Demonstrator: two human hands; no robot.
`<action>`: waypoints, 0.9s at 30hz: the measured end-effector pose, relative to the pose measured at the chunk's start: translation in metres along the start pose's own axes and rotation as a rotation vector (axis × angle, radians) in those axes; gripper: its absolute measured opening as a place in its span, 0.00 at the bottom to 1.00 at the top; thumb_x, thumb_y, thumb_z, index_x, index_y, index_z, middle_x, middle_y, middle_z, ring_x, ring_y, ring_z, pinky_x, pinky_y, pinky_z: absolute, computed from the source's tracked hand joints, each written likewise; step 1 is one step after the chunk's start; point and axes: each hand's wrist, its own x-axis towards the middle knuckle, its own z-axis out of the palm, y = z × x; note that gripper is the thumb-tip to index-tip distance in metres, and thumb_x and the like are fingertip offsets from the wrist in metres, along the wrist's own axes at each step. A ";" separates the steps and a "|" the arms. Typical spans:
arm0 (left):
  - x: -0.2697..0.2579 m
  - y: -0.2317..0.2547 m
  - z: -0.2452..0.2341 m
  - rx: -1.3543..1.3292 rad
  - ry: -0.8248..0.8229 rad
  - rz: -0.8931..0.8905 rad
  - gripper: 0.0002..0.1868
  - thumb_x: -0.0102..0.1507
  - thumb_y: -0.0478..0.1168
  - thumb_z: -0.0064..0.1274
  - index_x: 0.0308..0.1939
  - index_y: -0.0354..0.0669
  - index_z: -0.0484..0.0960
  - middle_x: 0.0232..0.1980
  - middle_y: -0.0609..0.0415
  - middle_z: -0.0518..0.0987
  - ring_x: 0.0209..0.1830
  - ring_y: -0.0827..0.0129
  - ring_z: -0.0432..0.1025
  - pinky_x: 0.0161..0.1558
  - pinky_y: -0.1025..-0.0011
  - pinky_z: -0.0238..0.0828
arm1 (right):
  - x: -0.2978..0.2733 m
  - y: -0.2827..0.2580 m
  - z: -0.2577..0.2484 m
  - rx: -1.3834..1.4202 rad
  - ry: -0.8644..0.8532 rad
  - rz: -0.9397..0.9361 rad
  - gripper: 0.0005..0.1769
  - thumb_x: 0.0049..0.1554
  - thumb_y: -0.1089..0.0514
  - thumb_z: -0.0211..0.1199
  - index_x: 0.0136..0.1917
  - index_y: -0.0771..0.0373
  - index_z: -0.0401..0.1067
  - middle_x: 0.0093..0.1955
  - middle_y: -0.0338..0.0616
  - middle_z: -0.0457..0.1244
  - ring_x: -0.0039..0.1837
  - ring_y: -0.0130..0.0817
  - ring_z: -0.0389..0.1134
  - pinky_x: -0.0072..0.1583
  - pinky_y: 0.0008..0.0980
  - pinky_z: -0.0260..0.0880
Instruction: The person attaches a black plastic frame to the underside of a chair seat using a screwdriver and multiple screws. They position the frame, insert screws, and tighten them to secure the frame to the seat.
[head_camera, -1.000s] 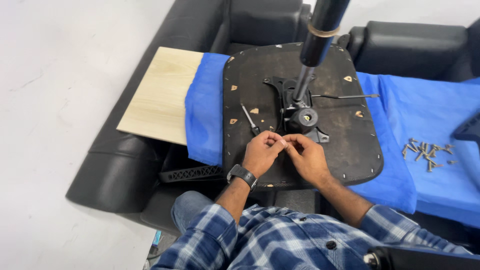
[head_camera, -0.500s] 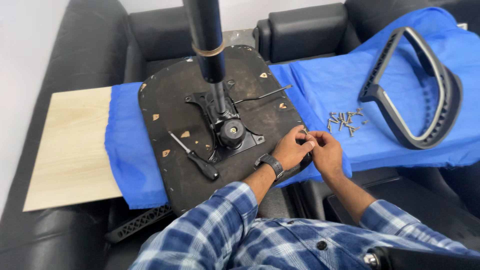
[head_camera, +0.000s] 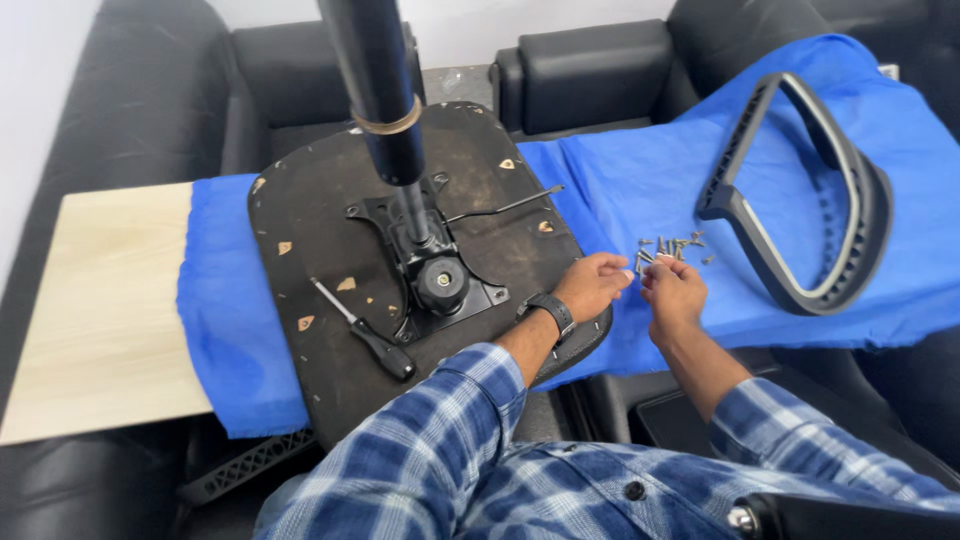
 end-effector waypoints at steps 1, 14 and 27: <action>-0.008 0.002 -0.011 0.006 0.024 0.002 0.26 0.64 0.46 0.57 0.63 0.34 0.77 0.53 0.44 0.83 0.44 0.67 0.79 0.46 0.70 0.78 | -0.008 0.000 0.009 -0.003 -0.044 -0.034 0.11 0.59 0.63 0.61 0.56 0.65 0.70 0.43 0.40 0.67 0.41 0.25 0.67 0.41 0.24 0.69; -0.232 0.062 -0.134 0.113 0.353 -0.248 0.21 0.64 0.52 0.56 0.52 0.41 0.81 0.47 0.53 0.84 0.39 0.70 0.77 0.36 0.72 0.72 | -0.165 -0.009 0.111 -0.272 -1.004 -0.209 0.20 0.62 0.57 0.45 0.44 0.64 0.78 0.37 0.36 0.67 0.37 0.22 0.63 0.39 0.23 0.64; -0.268 0.089 -0.154 0.597 0.996 -0.581 0.37 0.53 0.56 0.65 0.59 0.40 0.73 0.57 0.43 0.79 0.55 0.54 0.76 0.55 0.58 0.73 | -0.222 -0.024 0.141 -0.627 -1.094 -0.220 0.16 0.58 0.47 0.65 0.45 0.63 0.77 0.36 0.37 0.65 0.38 0.25 0.63 0.42 0.28 0.68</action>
